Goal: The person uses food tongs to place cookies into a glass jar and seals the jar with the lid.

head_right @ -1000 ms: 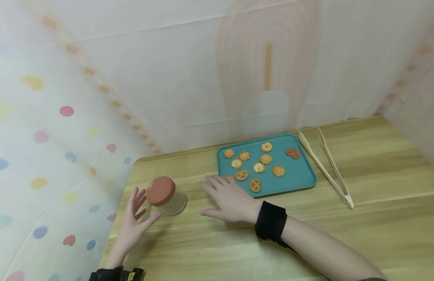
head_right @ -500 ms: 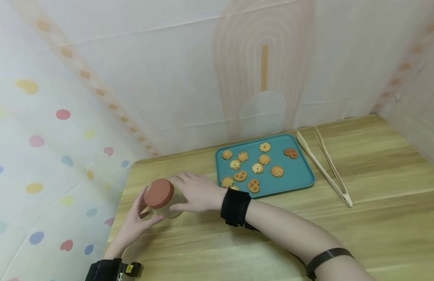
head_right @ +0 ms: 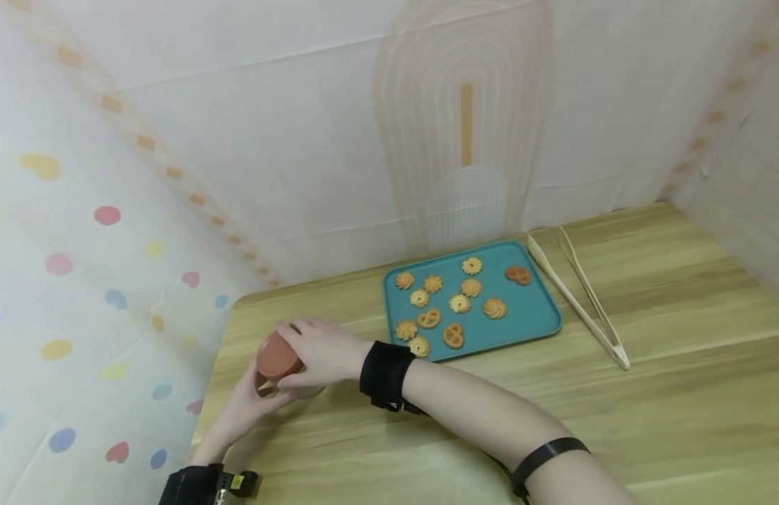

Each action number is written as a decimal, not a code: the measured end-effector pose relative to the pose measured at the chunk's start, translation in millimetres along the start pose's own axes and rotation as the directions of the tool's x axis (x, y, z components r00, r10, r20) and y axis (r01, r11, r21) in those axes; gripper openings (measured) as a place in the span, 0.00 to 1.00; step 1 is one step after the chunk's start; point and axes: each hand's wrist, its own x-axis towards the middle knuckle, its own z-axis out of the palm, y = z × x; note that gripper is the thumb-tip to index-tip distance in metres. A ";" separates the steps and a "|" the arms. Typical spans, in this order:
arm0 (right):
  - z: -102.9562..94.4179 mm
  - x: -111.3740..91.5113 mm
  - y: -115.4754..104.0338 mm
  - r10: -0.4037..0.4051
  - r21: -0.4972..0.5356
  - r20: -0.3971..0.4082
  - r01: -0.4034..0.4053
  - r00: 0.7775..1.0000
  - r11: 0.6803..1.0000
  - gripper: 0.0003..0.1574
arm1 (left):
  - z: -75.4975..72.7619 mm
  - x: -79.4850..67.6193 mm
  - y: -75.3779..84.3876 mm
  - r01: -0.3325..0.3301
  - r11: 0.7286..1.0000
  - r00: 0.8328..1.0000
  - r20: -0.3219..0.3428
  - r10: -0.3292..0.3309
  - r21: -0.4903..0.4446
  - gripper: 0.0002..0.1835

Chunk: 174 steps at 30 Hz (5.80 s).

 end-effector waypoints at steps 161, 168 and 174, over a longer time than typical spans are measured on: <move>-43.0 -207.9 -0.8 0.284 -0.109 -0.324 -0.333 0.903 0.937 0.70 | 175.6 4.2 131.7 -0.353 0.896 0.936 0.089 0.342 0.270 0.45; -40.3 -206.2 1.7 0.240 -0.138 -0.348 -0.303 0.906 0.943 0.56 | 176.9 2.6 133.1 -0.331 0.901 0.944 0.104 0.315 0.281 0.49; -40.5 -205.4 3.2 0.211 -0.145 -0.353 -0.276 0.911 0.950 0.48 | 176.6 2.6 133.3 -0.324 0.906 0.946 0.120 0.302 0.272 0.50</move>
